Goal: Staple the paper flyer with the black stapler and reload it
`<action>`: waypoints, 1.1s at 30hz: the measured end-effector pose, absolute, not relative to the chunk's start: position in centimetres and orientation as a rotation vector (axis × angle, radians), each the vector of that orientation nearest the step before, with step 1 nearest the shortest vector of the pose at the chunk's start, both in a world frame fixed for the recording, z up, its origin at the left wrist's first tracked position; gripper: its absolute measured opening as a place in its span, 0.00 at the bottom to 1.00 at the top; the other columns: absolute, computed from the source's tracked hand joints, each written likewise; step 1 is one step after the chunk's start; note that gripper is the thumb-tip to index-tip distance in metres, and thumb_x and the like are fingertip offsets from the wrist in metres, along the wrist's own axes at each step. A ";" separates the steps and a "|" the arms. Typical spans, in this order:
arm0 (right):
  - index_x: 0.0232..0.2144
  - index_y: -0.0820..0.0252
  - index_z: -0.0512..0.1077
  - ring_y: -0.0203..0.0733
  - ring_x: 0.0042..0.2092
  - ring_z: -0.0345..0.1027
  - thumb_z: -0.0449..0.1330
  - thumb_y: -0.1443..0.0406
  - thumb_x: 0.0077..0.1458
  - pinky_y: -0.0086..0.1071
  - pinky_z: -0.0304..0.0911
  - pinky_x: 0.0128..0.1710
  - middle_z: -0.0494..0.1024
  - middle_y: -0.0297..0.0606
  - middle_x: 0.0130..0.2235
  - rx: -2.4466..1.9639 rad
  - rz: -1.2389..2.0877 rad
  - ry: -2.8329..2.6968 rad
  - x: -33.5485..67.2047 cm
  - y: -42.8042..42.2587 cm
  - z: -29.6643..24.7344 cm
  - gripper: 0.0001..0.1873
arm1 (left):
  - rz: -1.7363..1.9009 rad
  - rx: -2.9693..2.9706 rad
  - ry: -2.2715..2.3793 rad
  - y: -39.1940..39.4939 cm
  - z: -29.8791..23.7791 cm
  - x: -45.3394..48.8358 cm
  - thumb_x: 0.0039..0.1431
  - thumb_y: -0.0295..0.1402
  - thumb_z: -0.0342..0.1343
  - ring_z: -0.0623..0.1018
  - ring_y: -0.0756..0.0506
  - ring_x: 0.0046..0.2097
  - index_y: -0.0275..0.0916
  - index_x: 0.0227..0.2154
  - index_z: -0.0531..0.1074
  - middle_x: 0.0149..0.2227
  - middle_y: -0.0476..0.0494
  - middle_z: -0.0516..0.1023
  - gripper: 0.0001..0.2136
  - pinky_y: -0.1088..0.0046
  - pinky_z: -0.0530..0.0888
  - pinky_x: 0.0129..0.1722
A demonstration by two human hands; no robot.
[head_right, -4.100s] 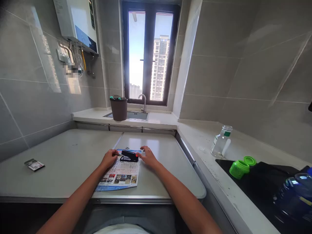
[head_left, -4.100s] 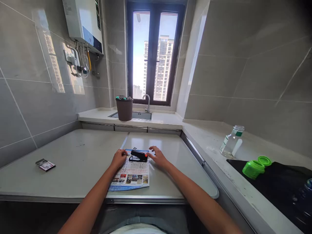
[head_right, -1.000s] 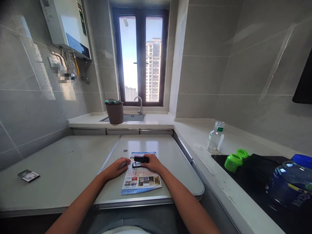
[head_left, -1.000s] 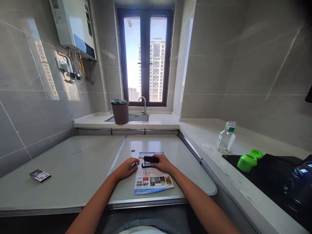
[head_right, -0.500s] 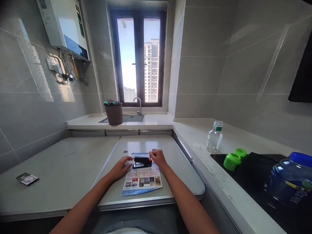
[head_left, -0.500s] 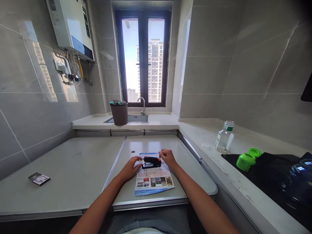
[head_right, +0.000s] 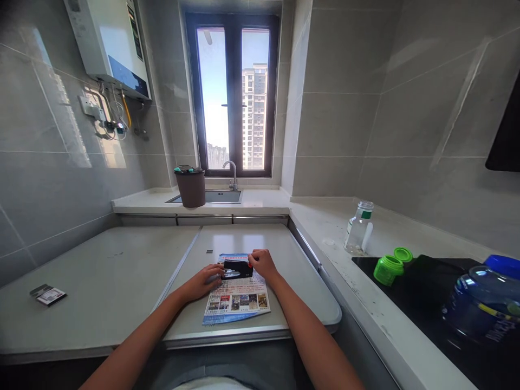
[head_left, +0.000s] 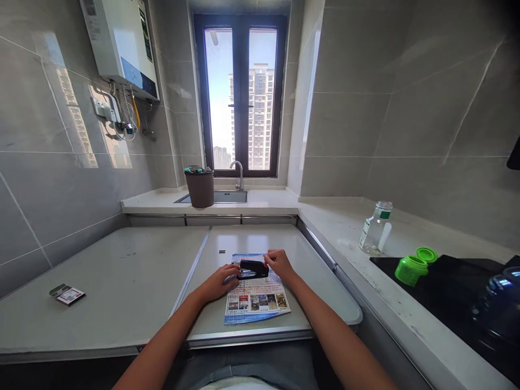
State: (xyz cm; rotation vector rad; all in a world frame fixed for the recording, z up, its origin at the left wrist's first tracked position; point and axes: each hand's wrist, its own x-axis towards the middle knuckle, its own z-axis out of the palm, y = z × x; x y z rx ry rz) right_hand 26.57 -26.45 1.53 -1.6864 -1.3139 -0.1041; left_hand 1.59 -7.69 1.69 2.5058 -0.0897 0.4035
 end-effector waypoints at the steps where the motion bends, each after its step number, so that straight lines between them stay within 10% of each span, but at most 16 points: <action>1: 0.15 0.59 0.75 0.35 0.25 0.60 0.56 0.63 0.61 0.33 0.52 0.32 0.68 0.33 0.20 -1.692 -0.105 -1.310 26.5 -26.5 1.5 0.24 | 0.404 2.508 -0.096 -7.7 1.7 1.6 0.74 0.40 0.55 0.74 0.36 0.66 0.45 0.51 0.80 0.64 0.37 0.77 0.11 0.50 0.70 0.69; 33: 0.11 0.55 0.55 0.32 0.22 0.49 0.55 0.57 0.51 0.30 0.48 0.27 0.54 0.29 0.16 -1.710 0.113 -1.168 27.3 -25.9 0.9 0.22 | 0.433 2.415 -0.069 -7.1 1.8 1.4 0.71 0.44 0.59 0.81 0.37 0.59 0.45 0.43 0.88 0.58 0.37 0.82 0.14 0.55 0.75 0.63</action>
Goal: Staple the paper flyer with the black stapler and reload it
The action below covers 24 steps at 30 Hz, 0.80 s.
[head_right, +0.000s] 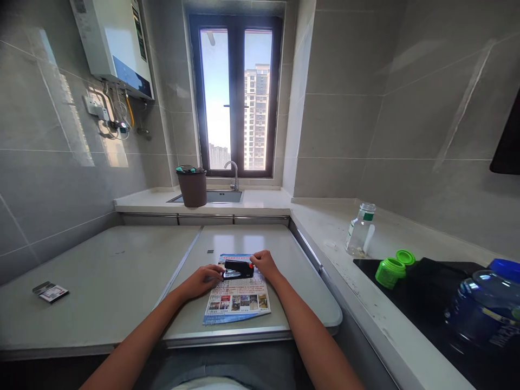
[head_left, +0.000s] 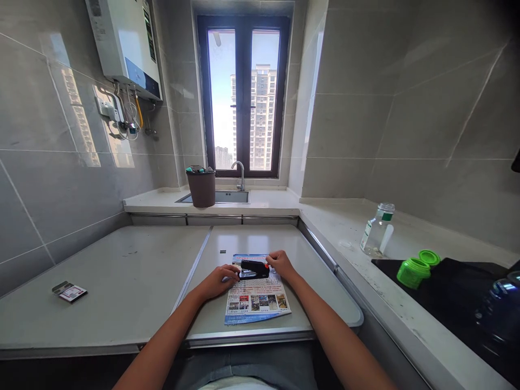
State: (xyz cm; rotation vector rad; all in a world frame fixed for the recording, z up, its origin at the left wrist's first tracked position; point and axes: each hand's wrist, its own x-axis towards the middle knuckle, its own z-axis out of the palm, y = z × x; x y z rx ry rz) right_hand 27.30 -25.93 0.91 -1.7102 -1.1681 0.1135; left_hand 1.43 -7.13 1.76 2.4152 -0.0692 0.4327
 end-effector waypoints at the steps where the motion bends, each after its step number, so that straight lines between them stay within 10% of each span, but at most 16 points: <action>1: 0.11 0.55 0.55 0.32 0.22 0.48 0.54 0.57 0.50 0.30 0.47 0.26 0.54 0.29 0.16 -1.705 0.130 -1.178 27.4 -26.0 0.8 0.21 | 0.425 2.411 -0.064 -7.0 1.7 1.4 0.71 0.45 0.59 0.81 0.36 0.59 0.46 0.44 0.88 0.59 0.37 0.82 0.14 0.55 0.76 0.63; 24: 0.14 0.55 0.52 0.31 0.26 0.40 0.54 0.57 0.50 0.32 0.39 0.29 0.48 0.27 0.20 -1.652 0.207 -1.282 27.9 -26.9 1.0 0.19 | 0.404 2.472 0.011 -6.6 1.2 1.5 0.70 0.42 0.59 0.78 0.36 0.60 0.47 0.45 0.89 0.60 0.39 0.82 0.13 0.57 0.72 0.63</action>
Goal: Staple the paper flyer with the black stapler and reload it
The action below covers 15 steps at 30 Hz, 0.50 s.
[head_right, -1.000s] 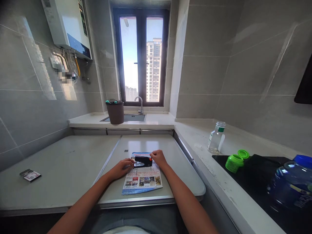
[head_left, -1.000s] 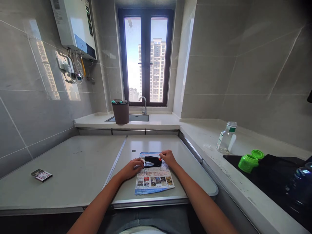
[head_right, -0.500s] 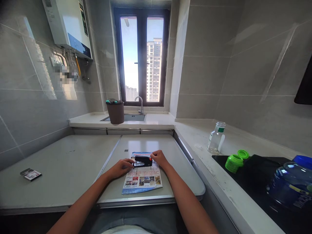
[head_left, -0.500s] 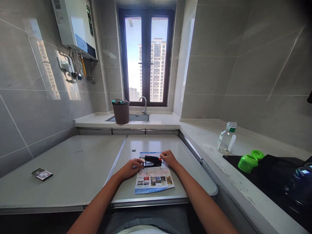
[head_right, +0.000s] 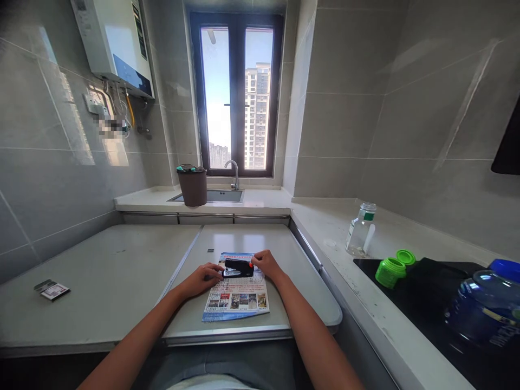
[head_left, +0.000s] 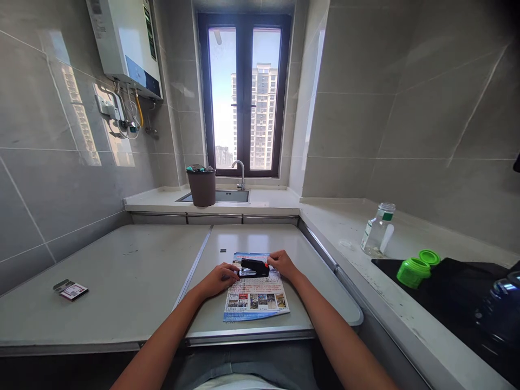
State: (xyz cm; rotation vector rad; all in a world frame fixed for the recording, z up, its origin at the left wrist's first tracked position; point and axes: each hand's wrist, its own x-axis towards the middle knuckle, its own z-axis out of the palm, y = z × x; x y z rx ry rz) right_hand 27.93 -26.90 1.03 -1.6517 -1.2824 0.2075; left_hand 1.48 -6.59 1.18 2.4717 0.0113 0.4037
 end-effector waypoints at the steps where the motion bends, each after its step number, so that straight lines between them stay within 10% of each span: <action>1: 0.14 0.55 0.52 0.31 0.26 0.40 0.54 0.57 0.50 0.32 0.39 0.29 0.47 0.27 0.20 -1.650 0.205 -1.286 28.0 -26.9 1.0 0.19 | 0.405 2.466 0.012 -6.6 1.2 1.5 0.70 0.42 0.59 0.78 0.36 0.60 0.46 0.45 0.89 0.60 0.39 0.82 0.13 0.57 0.72 0.62; 15: 0.18 0.53 0.45 0.32 0.28 0.38 0.54 0.57 0.53 0.32 0.38 0.29 0.44 0.27 0.23 -1.656 0.119 -1.343 28.4 -26.7 0.4 0.22 | 0.409 2.434 -0.004 -6.2 0.6 1.9 0.69 0.39 0.60 0.79 0.37 0.58 0.47 0.42 0.89 0.58 0.40 0.83 0.11 0.60 0.71 0.62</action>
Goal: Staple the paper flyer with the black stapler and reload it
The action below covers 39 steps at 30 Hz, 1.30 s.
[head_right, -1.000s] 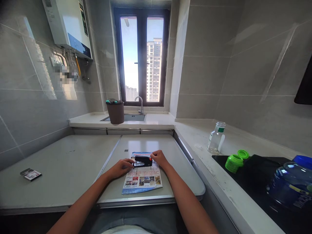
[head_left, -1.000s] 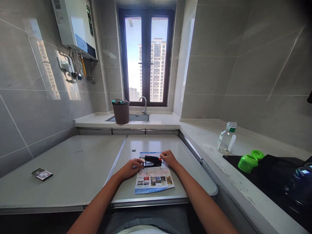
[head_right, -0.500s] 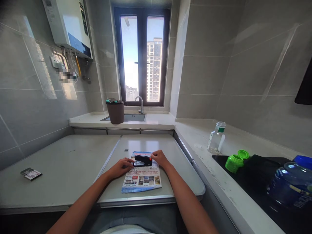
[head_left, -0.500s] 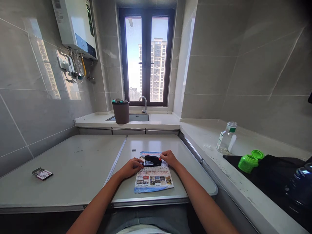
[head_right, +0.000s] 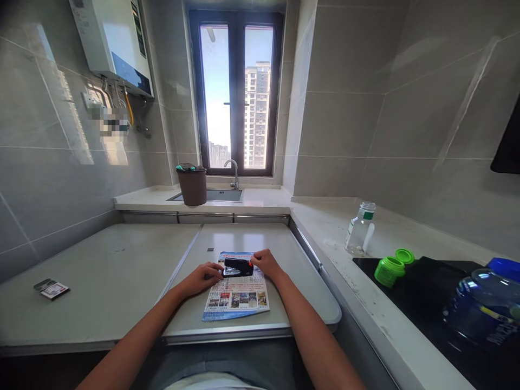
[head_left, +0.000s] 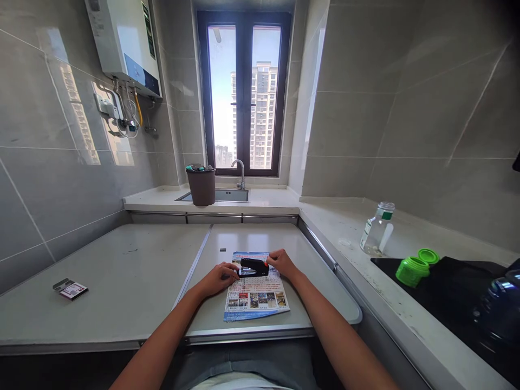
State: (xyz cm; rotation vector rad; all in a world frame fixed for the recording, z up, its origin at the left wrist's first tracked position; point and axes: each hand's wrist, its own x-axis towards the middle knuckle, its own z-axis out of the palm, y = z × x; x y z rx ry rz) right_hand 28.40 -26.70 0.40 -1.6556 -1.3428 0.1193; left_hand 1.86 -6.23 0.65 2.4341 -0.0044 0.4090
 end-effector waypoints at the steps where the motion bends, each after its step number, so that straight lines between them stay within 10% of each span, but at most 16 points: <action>1: 0.18 0.54 0.45 0.32 0.28 0.38 0.54 0.58 0.53 0.32 0.38 0.29 0.44 0.27 0.23 -1.656 0.110 -1.354 28.5 -26.7 0.4 0.22 | 0.409 2.434 -0.006 -6.2 0.6 1.9 0.69 0.39 0.60 0.79 0.37 0.58 0.46 0.42 0.89 0.58 0.40 0.83 0.11 0.60 0.71 0.62; 23: 0.18 0.55 0.54 0.34 0.26 0.47 0.54 0.56 0.66 0.33 0.45 0.31 0.56 0.28 0.21 -1.658 -0.124 -1.416 27.9 -26.1 0.0 0.26 | 0.444 2.455 -0.016 -6.2 0.9 1.7 0.71 0.41 0.59 0.81 0.39 0.55 0.44 0.41 0.87 0.56 0.38 0.83 0.13 0.63 0.74 0.58; 28: 0.37 0.57 0.77 0.41 0.38 0.67 0.63 0.53 0.68 0.33 0.62 0.41 0.80 0.37 0.38 -1.631 -0.115 -1.502 27.1 -25.7 0.2 0.14 | 0.489 2.414 -0.047 -6.3 1.1 1.7 0.71 0.37 0.56 0.81 0.41 0.54 0.42 0.41 0.84 0.53 0.41 0.84 0.11 0.65 0.74 0.58; 32: 0.48 0.55 0.79 0.46 0.47 0.71 0.77 0.54 0.55 0.36 0.66 0.48 0.83 0.39 0.45 -1.654 -0.100 -1.689 26.3 -25.7 0.1 0.22 | 0.516 2.413 0.014 -6.5 1.4 1.6 0.71 0.37 0.56 0.82 0.41 0.48 0.41 0.43 0.81 0.46 0.42 0.86 0.09 0.65 0.74 0.52; 39: 0.46 0.57 0.77 0.46 0.46 0.72 0.74 0.56 0.61 0.38 0.65 0.50 0.83 0.40 0.44 -1.694 -0.308 -1.871 25.8 -25.8 0.5 0.17 | 0.598 2.326 0.049 -6.5 1.6 1.5 0.71 0.38 0.57 0.81 0.42 0.47 0.41 0.45 0.77 0.46 0.43 0.84 0.08 0.65 0.74 0.52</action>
